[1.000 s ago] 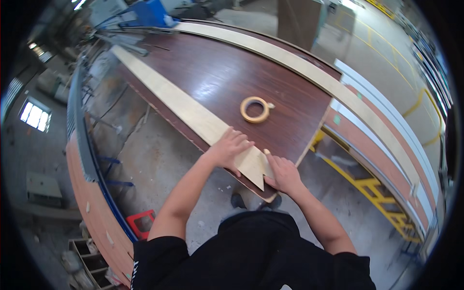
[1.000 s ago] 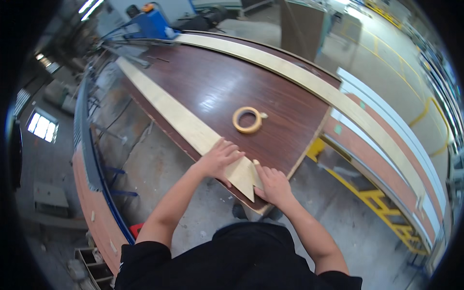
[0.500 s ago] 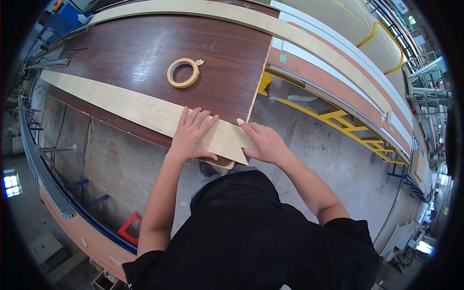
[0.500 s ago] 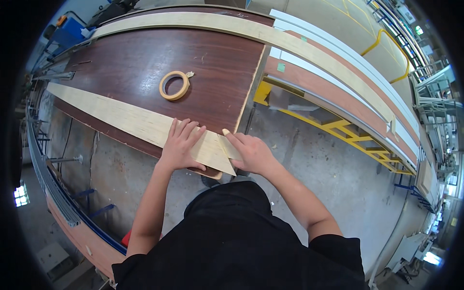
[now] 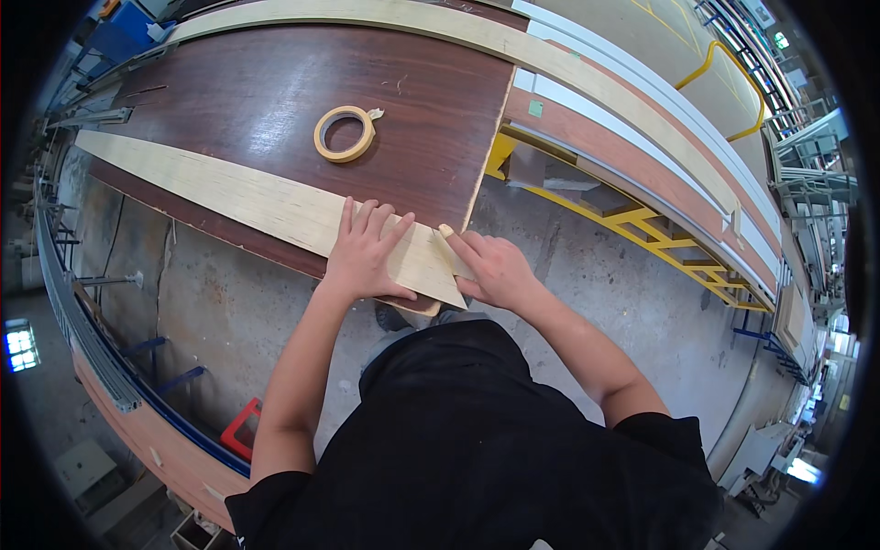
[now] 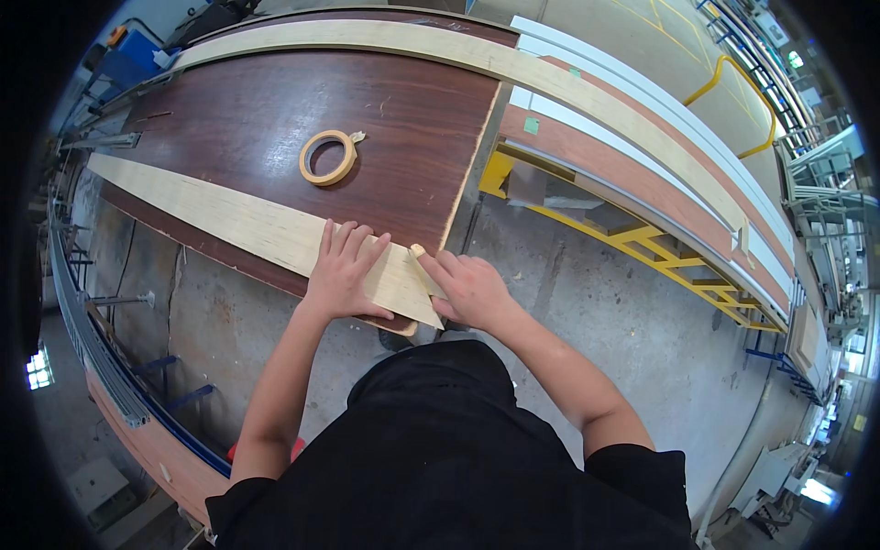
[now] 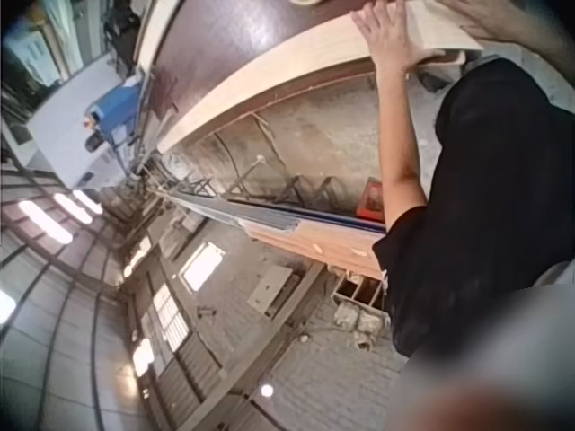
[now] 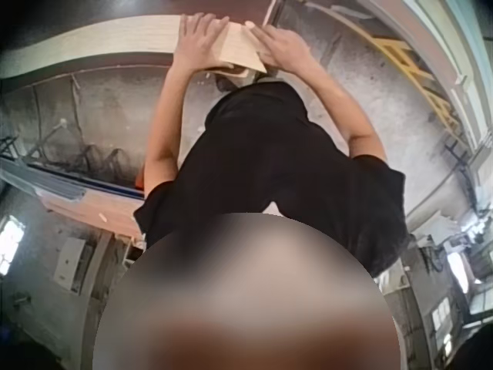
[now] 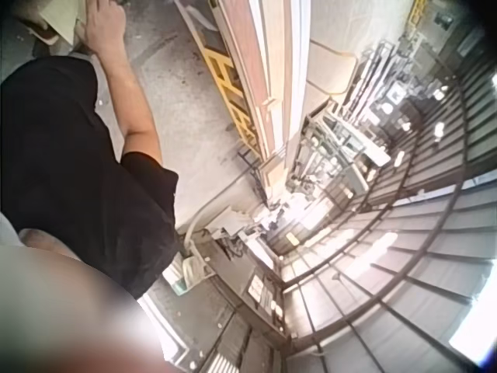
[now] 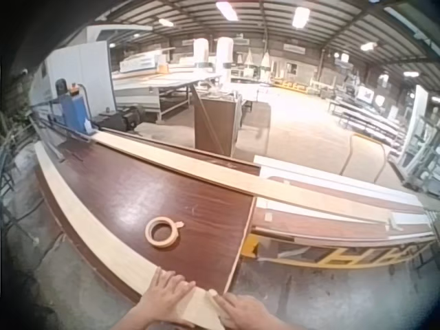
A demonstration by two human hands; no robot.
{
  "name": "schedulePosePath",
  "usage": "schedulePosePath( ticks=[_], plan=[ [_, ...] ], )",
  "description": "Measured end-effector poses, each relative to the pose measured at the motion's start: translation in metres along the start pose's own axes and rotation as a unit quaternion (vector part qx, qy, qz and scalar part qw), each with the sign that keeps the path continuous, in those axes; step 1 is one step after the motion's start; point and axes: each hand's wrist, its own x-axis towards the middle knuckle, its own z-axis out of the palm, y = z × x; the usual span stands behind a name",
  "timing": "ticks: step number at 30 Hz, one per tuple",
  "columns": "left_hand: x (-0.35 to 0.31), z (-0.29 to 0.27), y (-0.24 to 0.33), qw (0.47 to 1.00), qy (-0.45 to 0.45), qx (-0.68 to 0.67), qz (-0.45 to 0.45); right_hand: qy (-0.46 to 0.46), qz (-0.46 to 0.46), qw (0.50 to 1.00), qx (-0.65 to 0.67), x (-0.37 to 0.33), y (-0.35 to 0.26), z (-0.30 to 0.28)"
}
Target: Taping and organizing curved wood pieces in a manufacturing setting.
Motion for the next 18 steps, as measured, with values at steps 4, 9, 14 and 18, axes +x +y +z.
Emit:
schedulePosePath(
  ticks=[4, 9, 14, 18],
  plan=[
    [-0.001, 0.001, 0.001, 1.0, 0.009, 0.007, 0.009, -0.017, 0.003, 0.999, 0.051, 0.002, 0.005, -0.008],
    [0.0, 0.001, 0.001, 1.0, -0.006, -0.004, 0.004, -0.045, 0.023, 0.993, 0.109, 0.001, 0.008, -0.008],
    [0.001, 0.003, 0.019, 0.994, -0.042, -0.011, 0.102, -0.096, 0.151, 0.968, 0.177, 0.017, 0.0, -0.02],
    [-0.003, 0.008, 0.024, 0.997, -0.04, -0.038, 0.057, -0.085, 0.177, 0.956, 0.219, 0.027, 0.006, -0.008]
  ],
)
